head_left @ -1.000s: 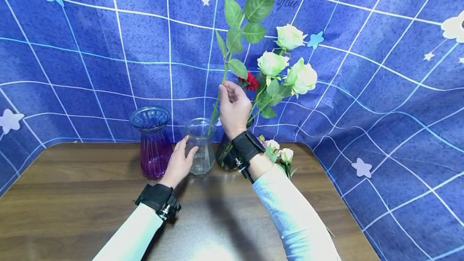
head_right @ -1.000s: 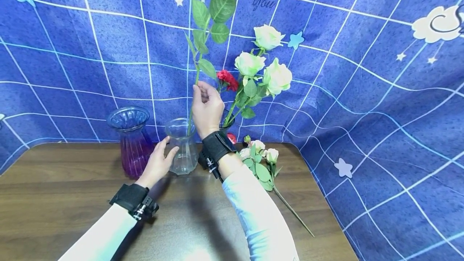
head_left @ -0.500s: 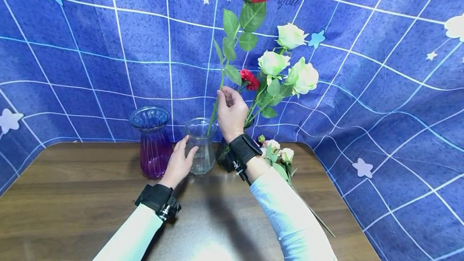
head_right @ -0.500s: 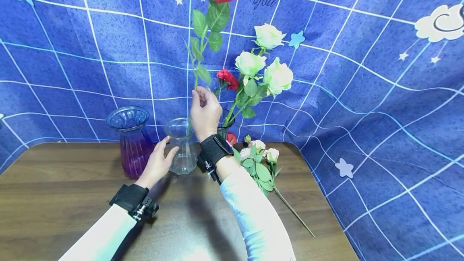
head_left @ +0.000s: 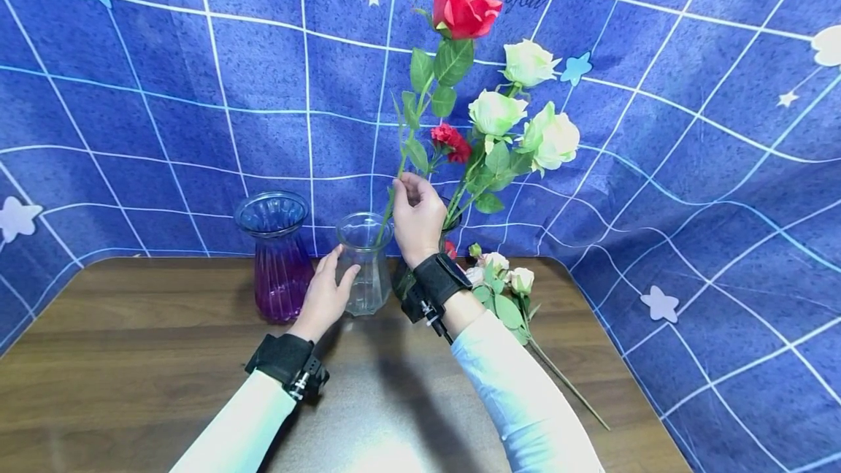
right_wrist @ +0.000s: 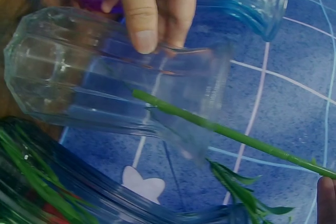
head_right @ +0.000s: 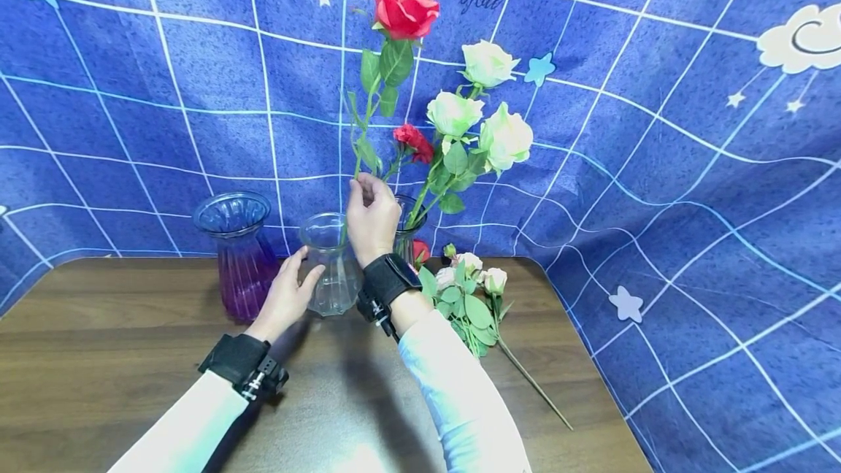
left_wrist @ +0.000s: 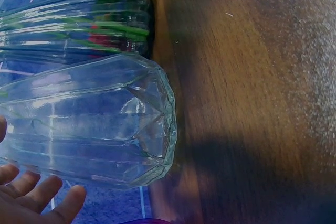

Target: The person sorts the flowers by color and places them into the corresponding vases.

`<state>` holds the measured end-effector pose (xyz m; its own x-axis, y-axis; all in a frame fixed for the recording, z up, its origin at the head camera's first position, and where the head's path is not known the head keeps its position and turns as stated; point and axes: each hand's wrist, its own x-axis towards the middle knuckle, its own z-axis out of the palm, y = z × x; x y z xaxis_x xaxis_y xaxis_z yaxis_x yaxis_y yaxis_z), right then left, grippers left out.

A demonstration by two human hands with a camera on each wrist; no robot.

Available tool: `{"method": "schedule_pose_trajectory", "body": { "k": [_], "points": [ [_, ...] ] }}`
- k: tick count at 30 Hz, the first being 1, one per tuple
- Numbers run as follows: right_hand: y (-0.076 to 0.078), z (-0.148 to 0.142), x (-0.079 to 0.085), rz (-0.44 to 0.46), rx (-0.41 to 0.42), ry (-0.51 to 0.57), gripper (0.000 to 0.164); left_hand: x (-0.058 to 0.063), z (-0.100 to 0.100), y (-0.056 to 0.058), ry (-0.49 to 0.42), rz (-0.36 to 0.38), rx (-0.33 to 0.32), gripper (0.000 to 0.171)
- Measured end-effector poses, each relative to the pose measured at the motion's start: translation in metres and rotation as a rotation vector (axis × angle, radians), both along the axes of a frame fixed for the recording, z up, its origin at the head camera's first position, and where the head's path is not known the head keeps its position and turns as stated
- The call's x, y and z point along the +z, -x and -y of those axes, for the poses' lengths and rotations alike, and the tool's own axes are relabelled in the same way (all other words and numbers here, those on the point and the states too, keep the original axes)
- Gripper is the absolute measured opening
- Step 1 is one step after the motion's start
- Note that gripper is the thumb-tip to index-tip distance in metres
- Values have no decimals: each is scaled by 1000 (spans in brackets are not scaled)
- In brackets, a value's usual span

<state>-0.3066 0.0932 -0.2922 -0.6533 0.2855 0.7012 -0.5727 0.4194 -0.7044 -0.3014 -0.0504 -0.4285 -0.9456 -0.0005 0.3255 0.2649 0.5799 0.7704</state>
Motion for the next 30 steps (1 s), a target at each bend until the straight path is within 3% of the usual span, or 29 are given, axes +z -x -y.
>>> {"method": "schedule_pose_trajectory", "body": {
  "k": [17, 30],
  "points": [
    [2, 2, -31, 120, 19, 5, 19, -1, 1, -1, -1, -3, -3, 59],
    [2, 2, -37, 198, 8, -44, 18, -1, 1, -1, -11, -38, -2, 58]
  ]
}}
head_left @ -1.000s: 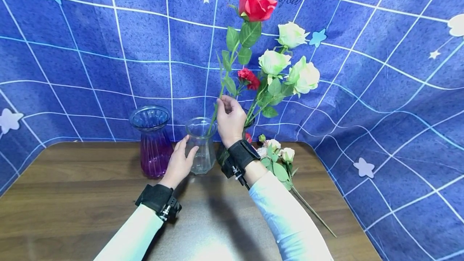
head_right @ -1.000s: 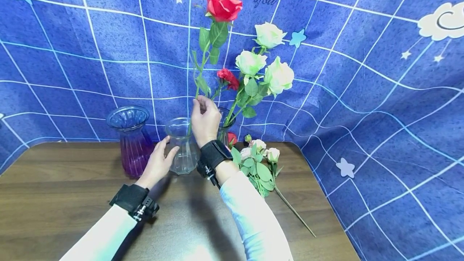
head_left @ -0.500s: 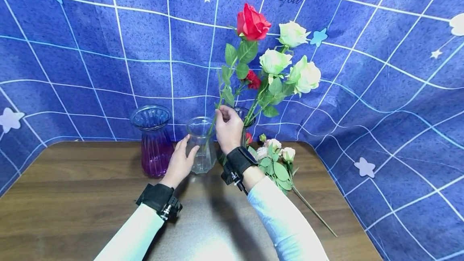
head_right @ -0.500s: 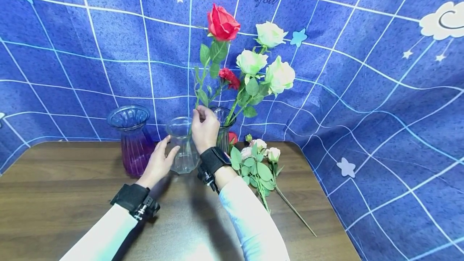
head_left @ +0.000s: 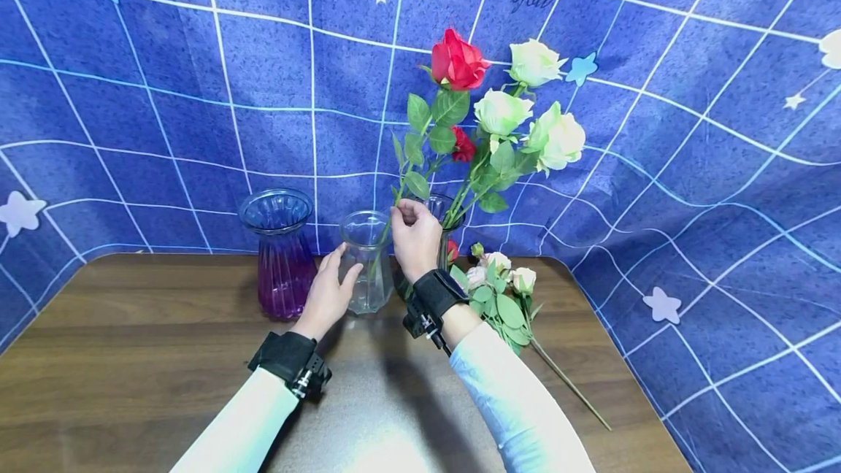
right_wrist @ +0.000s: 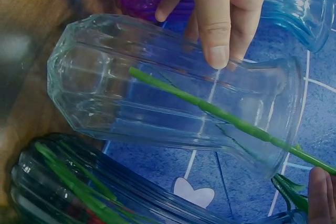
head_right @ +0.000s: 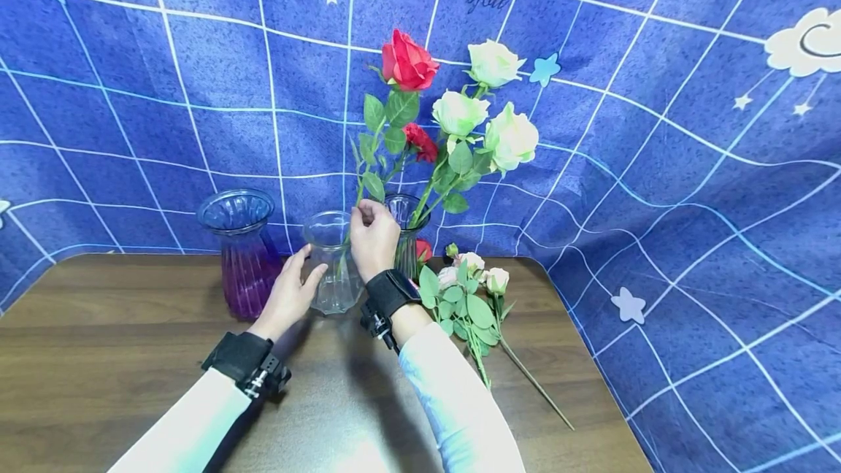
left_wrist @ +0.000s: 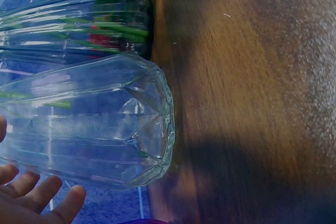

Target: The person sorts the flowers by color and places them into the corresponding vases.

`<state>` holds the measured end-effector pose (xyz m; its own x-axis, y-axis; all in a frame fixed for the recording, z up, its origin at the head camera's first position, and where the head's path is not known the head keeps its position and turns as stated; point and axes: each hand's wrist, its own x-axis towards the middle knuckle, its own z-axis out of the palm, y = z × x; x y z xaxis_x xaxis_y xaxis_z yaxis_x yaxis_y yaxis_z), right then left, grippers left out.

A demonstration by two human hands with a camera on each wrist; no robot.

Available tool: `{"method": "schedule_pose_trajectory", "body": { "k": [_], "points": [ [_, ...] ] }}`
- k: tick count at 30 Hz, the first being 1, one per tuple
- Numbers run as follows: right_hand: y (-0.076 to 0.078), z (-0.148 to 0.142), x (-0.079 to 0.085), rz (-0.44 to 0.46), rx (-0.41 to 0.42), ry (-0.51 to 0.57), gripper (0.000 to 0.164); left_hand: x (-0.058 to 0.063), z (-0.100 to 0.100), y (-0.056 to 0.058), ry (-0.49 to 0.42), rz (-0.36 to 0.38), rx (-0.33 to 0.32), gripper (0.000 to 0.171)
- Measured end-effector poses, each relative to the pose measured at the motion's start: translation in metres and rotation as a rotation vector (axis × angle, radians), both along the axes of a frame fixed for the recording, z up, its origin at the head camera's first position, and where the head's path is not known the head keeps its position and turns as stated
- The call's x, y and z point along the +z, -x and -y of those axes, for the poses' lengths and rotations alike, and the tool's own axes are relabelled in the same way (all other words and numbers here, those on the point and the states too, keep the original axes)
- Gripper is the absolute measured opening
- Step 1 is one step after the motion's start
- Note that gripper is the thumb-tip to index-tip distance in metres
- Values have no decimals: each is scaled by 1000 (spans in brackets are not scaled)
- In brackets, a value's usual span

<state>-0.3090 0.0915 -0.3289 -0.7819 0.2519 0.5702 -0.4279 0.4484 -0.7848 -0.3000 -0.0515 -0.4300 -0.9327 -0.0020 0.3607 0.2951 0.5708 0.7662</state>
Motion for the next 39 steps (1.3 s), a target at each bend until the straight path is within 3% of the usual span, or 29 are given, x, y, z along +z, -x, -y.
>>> {"method": "schedule_pose_trajectory", "body": {
  "k": [8, 23, 39],
  "points": [
    [1, -1, 0, 25, -21, -11, 17, 1, 1, 0, 1, 40, -10, 58],
    [-5, 2, 0, 166, -37, -149, 17, -1, 1, 2, 2, 5, 0, 57],
    [-5, 1, -5, 155, -115, -180, 17, -1, 1, 1, -8, 15, -10, 57]
  ]
}}
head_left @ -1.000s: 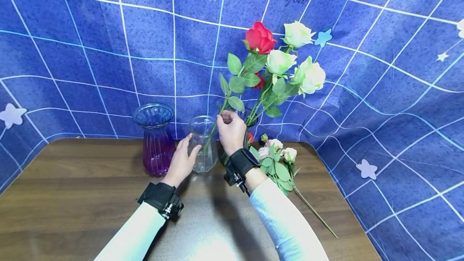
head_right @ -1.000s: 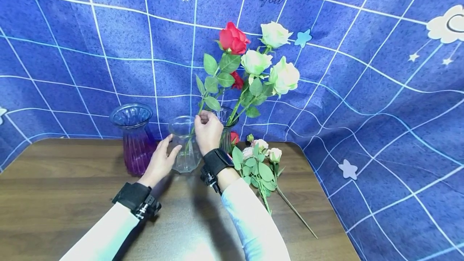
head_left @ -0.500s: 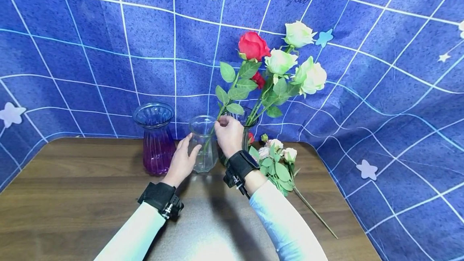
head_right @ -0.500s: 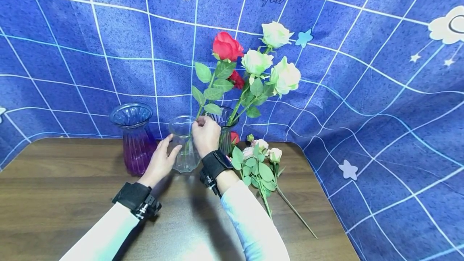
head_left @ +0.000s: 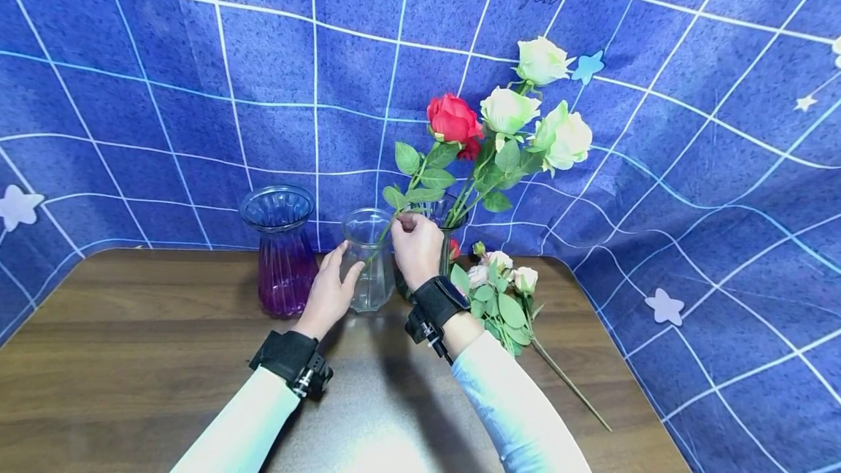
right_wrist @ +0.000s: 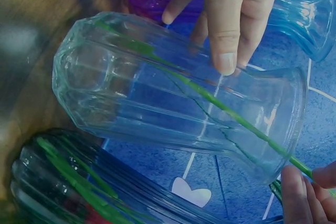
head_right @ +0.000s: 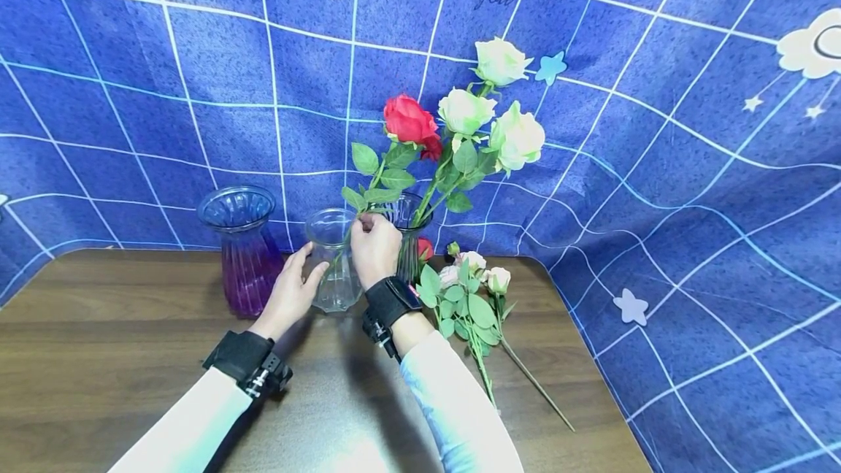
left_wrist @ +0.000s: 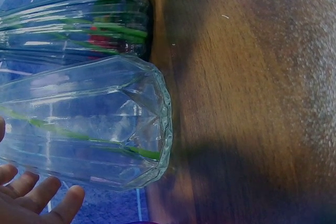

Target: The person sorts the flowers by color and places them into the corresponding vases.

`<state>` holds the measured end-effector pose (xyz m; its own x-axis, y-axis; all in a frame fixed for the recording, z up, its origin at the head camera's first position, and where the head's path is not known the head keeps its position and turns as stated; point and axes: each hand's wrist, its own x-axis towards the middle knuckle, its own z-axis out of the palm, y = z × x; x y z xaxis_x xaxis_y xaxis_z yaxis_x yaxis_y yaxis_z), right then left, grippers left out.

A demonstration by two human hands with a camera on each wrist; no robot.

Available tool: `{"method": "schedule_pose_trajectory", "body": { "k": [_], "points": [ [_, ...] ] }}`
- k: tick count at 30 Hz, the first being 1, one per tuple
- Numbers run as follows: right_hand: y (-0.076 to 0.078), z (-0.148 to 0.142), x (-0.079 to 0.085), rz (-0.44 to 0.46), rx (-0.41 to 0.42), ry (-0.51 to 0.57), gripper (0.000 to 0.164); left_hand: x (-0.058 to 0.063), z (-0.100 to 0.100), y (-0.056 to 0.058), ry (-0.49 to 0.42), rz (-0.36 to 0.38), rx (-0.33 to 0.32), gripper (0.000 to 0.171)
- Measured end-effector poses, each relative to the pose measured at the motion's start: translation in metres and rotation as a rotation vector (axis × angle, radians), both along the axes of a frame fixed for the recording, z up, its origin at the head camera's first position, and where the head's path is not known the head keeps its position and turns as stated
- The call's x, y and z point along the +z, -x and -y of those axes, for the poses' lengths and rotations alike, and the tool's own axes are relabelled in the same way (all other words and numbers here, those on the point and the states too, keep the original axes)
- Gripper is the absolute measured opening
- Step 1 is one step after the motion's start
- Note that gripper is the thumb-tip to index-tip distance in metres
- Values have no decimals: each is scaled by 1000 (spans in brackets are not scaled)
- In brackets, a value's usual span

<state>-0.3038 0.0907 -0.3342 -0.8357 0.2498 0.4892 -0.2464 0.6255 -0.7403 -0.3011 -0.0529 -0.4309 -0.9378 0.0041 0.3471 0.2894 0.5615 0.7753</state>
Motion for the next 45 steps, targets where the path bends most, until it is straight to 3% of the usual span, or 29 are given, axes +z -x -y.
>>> {"method": "schedule_pose_trajectory", "body": {
  "k": [16, 30, 35, 45],
  "points": [
    [-3, -5, 1, 3, -34, -34, 14, 0, 0, 0, -11, -7, 14, 57],
    [-14, -17, -9, 24, 23, -46, 10, 3, 1, -1, 3, 52, 4, 58],
    [-22, -34, -17, 35, 36, -69, 10, 3, 0, -2, 3, 41, 10, 58],
    [-40, -88, -34, 63, -18, -109, 11, 2, -2, -2, 14, 72, -1, 58]
  ]
}}
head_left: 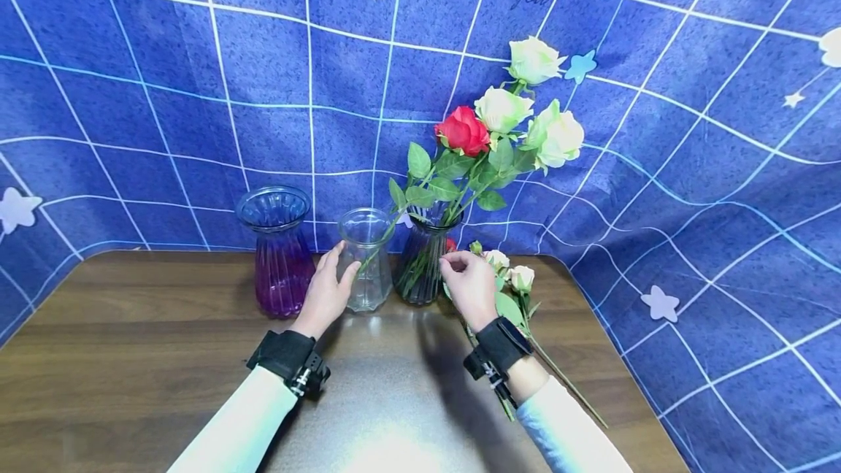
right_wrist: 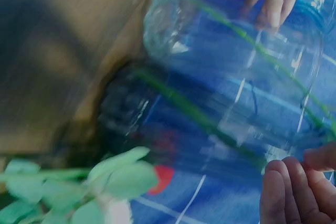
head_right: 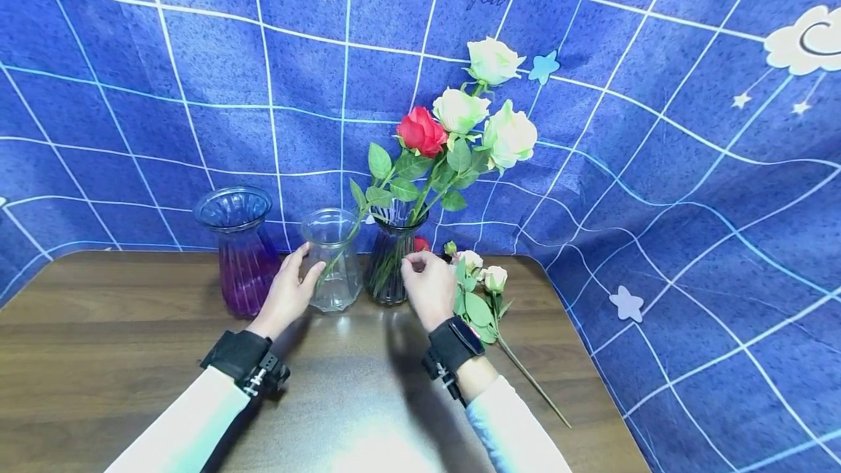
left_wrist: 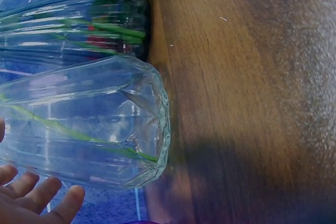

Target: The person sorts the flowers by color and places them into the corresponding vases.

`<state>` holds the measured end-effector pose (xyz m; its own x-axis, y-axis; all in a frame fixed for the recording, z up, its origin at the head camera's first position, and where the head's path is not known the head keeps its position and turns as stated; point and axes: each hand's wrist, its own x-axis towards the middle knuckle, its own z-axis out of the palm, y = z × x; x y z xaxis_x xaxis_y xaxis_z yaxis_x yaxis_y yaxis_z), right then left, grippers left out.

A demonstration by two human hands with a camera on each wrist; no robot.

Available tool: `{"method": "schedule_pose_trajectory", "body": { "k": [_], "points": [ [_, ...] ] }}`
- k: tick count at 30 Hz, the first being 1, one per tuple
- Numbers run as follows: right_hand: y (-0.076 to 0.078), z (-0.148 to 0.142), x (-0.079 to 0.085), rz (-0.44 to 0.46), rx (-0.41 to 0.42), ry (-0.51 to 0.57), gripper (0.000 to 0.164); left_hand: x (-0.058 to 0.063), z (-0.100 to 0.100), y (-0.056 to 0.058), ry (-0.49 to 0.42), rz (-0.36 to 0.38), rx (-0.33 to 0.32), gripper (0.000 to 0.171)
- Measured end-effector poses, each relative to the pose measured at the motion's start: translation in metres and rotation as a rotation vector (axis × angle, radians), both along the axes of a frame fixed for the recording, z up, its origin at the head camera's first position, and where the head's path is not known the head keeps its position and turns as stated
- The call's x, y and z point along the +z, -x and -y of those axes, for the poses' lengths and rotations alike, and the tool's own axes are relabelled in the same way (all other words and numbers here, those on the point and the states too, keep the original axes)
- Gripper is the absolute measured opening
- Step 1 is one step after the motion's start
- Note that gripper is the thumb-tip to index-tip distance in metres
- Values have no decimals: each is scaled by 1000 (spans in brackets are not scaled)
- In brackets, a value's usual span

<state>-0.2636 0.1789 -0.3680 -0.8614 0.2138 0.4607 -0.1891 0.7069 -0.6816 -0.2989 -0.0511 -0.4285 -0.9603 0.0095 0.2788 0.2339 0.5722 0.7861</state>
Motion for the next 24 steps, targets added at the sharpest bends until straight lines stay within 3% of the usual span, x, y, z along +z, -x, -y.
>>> {"method": "schedule_pose_trajectory", "body": {
  "k": [11, 24],
  "points": [
    [-25, -56, -15, 77, -71, -32, 11, 1, 0, -1, -3, -1, -1, 59],
    [-40, -73, -71, 239, -53, -61, 9, -1, -1, -1, -1, -13, 6, 59]
  ]
}}
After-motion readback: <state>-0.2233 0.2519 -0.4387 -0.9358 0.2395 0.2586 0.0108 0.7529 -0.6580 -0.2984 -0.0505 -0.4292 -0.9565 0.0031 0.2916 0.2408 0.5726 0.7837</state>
